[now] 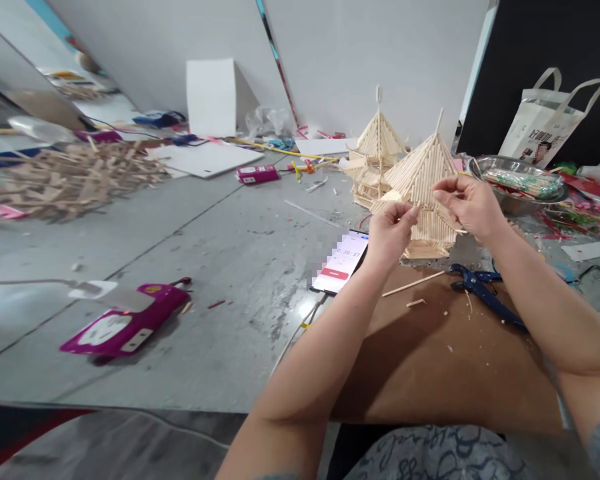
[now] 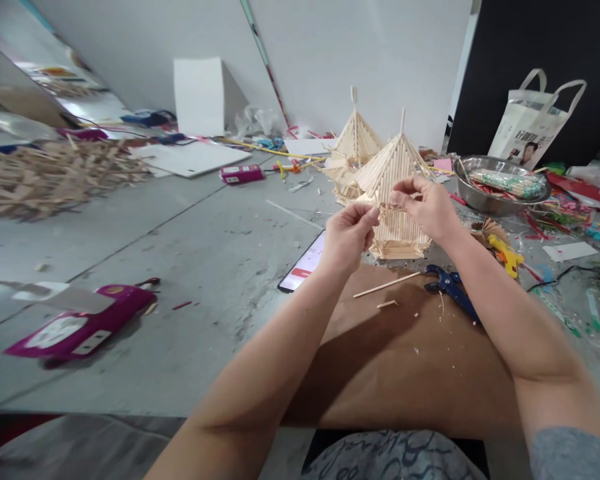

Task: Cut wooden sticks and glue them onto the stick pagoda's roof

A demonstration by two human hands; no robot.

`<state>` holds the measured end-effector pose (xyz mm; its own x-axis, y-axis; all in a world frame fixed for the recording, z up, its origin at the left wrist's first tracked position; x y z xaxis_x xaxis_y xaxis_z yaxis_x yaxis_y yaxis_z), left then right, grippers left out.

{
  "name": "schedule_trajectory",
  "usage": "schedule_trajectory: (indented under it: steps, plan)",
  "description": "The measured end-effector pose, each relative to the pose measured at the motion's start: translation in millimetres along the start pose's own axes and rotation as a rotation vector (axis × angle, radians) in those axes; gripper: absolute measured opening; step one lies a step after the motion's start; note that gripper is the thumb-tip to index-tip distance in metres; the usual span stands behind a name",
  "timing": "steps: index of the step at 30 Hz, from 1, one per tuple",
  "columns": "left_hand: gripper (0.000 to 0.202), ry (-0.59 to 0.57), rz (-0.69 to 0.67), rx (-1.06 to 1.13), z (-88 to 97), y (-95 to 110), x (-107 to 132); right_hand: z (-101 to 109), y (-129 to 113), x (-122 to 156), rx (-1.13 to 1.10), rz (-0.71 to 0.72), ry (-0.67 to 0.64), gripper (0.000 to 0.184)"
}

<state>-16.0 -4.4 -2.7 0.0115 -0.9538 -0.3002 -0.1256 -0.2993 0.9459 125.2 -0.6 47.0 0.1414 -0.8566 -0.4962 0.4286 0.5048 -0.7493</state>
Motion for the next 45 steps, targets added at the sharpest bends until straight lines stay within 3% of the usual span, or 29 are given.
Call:
schedule_trajectory:
  steps: [2,4,6,9,14,28,45]
  plan:
    - [0.016,0.067,0.035,0.023,3.7,-2.3,-3.6,3.2,-1.6,3.0,0.26,0.125,0.123,0.024]
    - [0.015,0.128,0.061,0.03,6.0,-4.2,-7.2,-0.2,-2.9,5.5,0.524,0.253,0.165,0.027]
    - [0.014,0.164,0.064,0.016,6.5,-5.2,-10.3,-9.3,-2.3,5.2,0.711,0.33,0.124,0.037]
    - [0.012,0.175,0.059,-0.016,5.5,-6.3,-13.3,-24.7,1.1,-0.7,0.846,0.333,0.046,0.054]
    - [0.012,0.157,0.054,-0.081,5.8,-9.8,-17.5,-35.4,7.7,-12.9,0.821,0.304,0.045,0.061]
    - [0.013,0.146,0.029,-0.096,6.4,-10.0,-20.0,-33.7,10.3,-25.1,0.892,0.347,-0.079,0.047]
    - [0.013,0.146,0.06,-0.103,5.6,-6.9,-20.2,-33.0,8.6,-25.9,0.925,0.347,-0.099,0.041]
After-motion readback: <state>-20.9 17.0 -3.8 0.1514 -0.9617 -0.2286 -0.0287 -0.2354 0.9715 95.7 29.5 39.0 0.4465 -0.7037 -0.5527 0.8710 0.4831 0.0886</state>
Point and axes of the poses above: each hand's wrist, its own x-axis away from the middle knuckle, its own z-axis out of the back of the hand, y = z × x, the point moved 2 cm from there along -x, towards the middle knuckle, and after that the axes turned 7 degrees about -x, right-handed, at the moved point
